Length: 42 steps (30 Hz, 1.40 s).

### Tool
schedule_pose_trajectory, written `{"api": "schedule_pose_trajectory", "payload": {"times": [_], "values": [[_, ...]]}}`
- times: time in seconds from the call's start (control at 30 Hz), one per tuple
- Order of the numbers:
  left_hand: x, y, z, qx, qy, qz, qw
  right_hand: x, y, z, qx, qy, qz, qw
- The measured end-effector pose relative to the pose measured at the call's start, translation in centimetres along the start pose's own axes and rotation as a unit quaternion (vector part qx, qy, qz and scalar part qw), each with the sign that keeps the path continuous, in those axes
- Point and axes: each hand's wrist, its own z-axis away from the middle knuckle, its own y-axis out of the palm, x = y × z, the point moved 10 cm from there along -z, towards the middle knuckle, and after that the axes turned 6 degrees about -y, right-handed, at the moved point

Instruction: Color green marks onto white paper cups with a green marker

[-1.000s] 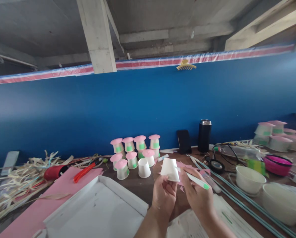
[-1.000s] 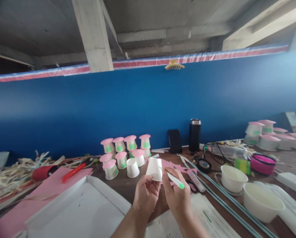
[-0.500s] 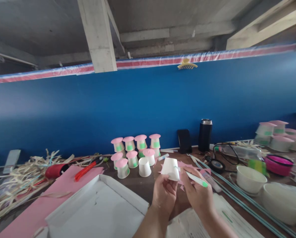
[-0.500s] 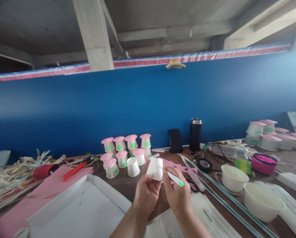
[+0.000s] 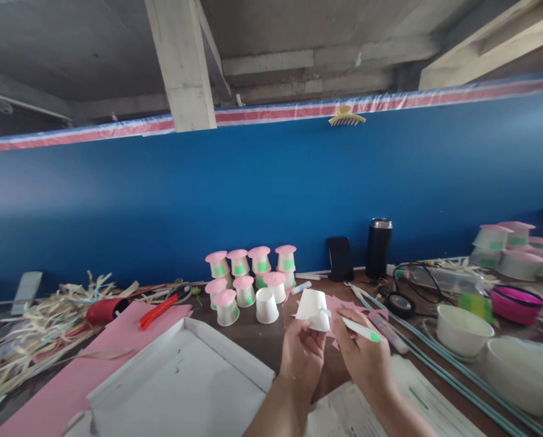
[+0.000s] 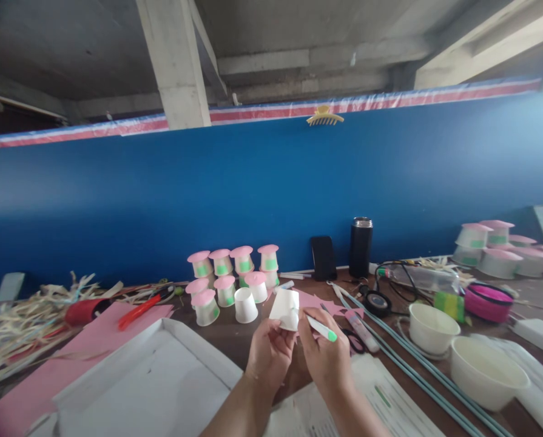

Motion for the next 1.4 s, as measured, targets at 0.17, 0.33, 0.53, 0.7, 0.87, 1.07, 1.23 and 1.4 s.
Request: {"api": "schedule_pose_trajectory", "payload": {"times": [0.17, 0.33, 0.53, 0.7, 0.87, 1.07, 1.23, 1.4], "values": [[-0.2, -0.1, 0.0, -0.006, 0.007, 0.001, 1.000, 0.0, 0.4, 0.1, 0.016, 0.005, -0.002, 1.000], [-0.4, 0.0, 0.1, -0.009, 0.016, 0.002, 1.000, -0.1, 0.6, 0.2, 0.023, 0.015, -0.013, 1.000], [-0.6, -0.1, -0.1, -0.008, 0.022, 0.013, 1.000, 0.2, 0.8, 0.2, 0.035, 0.012, -0.009, 0.999], [-0.7, -0.5, -0.2, -0.028, 0.024, 0.030, 0.999, 1.0, 0.7, 0.0, 0.032, -0.013, 0.012, 0.999], [-0.9, -0.3, -0.2, -0.024, 0.031, 0.022, 0.999, 1.3, 0.9, 0.2, 0.036, -0.027, 0.017, 0.999], [-1.2, 0.1, -0.1, -0.009, 0.041, 0.016, 0.999, 1.3, 1.4, 0.4, 0.057, -0.021, 0.016, 0.998], [-1.5, 0.2, -0.2, -0.009, 0.049, 0.010, 0.999, 1.5, 1.9, 0.6, 0.076, -0.011, 0.014, 0.997], [-1.5, 0.4, 0.0, -0.004, 0.046, -0.002, 0.999, 1.9, 2.4, 0.9, 0.100, -0.015, 0.015, 0.995]]}}
